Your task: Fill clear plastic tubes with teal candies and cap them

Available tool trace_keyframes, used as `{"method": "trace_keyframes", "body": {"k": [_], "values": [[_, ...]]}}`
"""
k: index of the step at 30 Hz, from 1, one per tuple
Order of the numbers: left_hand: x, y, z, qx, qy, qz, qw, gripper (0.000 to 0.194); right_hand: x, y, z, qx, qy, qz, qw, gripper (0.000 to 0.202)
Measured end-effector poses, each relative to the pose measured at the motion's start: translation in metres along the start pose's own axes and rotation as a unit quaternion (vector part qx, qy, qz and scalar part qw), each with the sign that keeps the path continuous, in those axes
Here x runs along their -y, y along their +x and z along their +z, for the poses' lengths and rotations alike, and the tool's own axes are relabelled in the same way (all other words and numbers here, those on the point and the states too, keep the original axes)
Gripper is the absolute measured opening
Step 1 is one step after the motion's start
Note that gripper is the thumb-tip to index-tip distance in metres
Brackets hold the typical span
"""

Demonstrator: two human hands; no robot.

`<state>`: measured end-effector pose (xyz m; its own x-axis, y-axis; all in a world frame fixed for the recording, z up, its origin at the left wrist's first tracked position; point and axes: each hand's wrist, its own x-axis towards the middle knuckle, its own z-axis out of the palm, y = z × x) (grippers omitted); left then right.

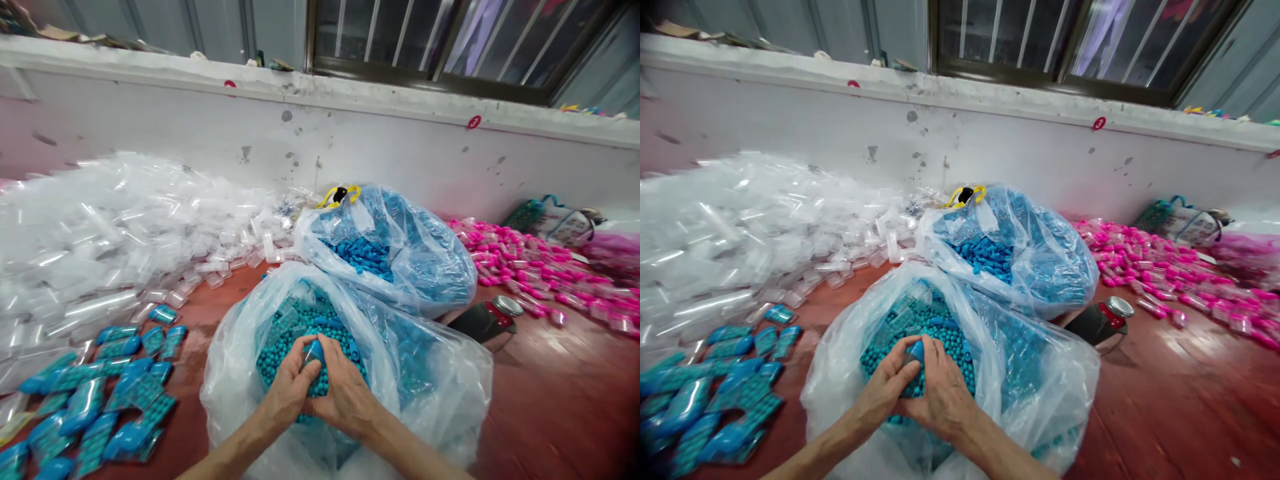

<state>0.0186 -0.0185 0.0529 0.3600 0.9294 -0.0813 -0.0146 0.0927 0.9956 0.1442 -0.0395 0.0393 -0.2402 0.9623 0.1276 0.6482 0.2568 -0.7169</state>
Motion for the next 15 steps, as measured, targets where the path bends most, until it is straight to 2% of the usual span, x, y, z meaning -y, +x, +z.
{"method": "trace_keyframes", "body": {"k": [4, 9, 12, 15], "values": [[-0.008, -0.003, 0.004, -0.011, 0.007, -0.002, 1.0, 0.027, 0.003, -0.004, 0.005, -0.083, -0.057, -0.036, 0.994, 0.079], [-0.008, -0.005, 0.013, -0.043, 0.019, -0.008, 0.999, 0.02, 0.004, -0.008, 0.014, -0.105, -0.073, -0.036, 0.991, 0.077], [-0.003, -0.002, 0.015, -0.061, 0.069, -0.004, 0.996, 0.018, 0.007, -0.003, 0.007, -0.059, -0.061, -0.022, 0.996, 0.075], [-0.009, -0.004, 0.003, -0.072, 0.142, 0.015, 0.987, 0.022, 0.006, 0.005, -0.015, 0.064, -0.001, -0.021, 0.998, 0.077]]}}
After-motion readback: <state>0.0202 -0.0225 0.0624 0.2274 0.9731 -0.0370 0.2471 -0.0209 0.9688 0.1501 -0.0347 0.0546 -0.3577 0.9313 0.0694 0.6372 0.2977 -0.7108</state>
